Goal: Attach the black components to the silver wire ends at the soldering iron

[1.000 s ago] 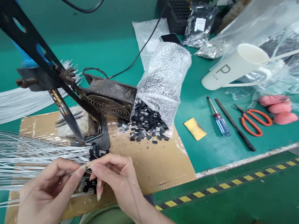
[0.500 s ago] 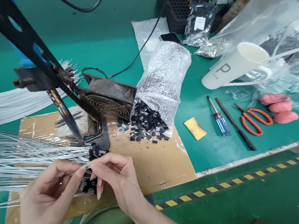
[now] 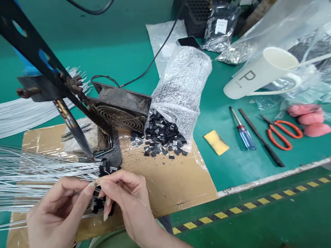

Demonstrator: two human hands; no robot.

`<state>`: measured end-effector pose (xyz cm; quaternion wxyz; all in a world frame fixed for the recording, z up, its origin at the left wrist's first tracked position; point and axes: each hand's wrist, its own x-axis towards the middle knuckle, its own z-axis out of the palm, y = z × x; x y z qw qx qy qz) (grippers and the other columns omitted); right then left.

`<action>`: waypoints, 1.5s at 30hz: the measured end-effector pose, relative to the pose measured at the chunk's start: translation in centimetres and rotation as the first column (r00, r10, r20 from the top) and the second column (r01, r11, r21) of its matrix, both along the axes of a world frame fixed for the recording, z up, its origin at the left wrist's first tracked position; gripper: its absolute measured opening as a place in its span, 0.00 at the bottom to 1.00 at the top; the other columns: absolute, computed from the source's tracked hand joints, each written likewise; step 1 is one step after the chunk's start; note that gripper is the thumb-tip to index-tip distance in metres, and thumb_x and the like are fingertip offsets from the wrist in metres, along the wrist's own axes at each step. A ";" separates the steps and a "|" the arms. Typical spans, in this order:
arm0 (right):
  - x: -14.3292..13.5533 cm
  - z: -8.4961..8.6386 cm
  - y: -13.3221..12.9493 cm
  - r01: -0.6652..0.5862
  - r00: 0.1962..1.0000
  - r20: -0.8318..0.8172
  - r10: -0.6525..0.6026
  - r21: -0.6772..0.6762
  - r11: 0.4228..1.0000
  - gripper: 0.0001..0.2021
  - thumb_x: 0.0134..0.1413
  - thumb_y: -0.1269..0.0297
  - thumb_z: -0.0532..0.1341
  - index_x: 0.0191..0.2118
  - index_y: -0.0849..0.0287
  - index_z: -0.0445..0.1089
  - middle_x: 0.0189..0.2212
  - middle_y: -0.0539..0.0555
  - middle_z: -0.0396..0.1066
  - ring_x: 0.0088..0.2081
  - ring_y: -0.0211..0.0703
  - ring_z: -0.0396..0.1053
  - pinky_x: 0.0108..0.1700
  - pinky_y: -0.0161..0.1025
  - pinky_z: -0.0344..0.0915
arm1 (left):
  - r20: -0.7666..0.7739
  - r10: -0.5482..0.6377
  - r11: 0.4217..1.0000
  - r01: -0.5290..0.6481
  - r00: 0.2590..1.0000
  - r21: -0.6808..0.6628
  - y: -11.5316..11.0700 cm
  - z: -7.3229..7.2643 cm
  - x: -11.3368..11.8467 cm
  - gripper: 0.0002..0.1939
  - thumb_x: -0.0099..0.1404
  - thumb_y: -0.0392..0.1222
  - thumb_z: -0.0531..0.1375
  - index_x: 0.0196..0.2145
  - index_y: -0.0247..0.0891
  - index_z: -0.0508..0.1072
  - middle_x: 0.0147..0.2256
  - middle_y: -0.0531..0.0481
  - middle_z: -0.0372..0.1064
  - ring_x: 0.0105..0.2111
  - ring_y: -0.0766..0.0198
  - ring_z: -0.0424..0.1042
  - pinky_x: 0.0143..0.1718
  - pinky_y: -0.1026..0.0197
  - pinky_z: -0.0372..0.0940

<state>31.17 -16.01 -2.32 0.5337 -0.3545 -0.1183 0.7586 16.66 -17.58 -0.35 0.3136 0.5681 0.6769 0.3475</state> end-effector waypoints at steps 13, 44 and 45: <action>0.8 -0.1 -0.3 -0.065 0.979 0.195 0.052 0.060 0.996 0.05 0.59 0.59 0.76 0.37 0.53 0.88 0.27 0.49 0.80 0.20 0.30 0.72 0.25 0.27 0.73 | 0.052 0.007 1.000 -0.006 0.999 -0.008 1.0 0.5 -0.2 0.06 0.68 0.43 0.67 0.32 0.43 0.77 0.25 0.58 0.74 0.20 0.72 0.66 0.20 0.72 0.61; 0.9 -0.4 -0.4 -0.057 0.980 0.192 0.049 0.038 0.998 0.06 0.57 0.60 0.77 0.34 0.56 0.87 0.23 0.49 0.77 0.19 0.33 0.71 0.22 0.30 0.72 | -0.059 0.003 0.998 0.001 0.998 0.070 -0.3 0.1 -0.3 0.05 0.70 0.44 0.68 0.35 0.43 0.78 0.28 0.55 0.76 0.25 0.69 0.71 0.27 0.68 0.65; 1.0 -0.4 -0.4 -0.063 0.979 0.196 0.055 0.030 0.998 0.06 0.57 0.60 0.77 0.34 0.56 0.86 0.23 0.49 0.77 0.19 0.33 0.71 0.22 0.30 0.72 | -0.058 -0.004 0.998 0.008 0.998 0.065 -0.2 0.1 -0.4 0.05 0.70 0.44 0.68 0.35 0.43 0.78 0.28 0.55 0.77 0.25 0.69 0.71 0.27 0.67 0.65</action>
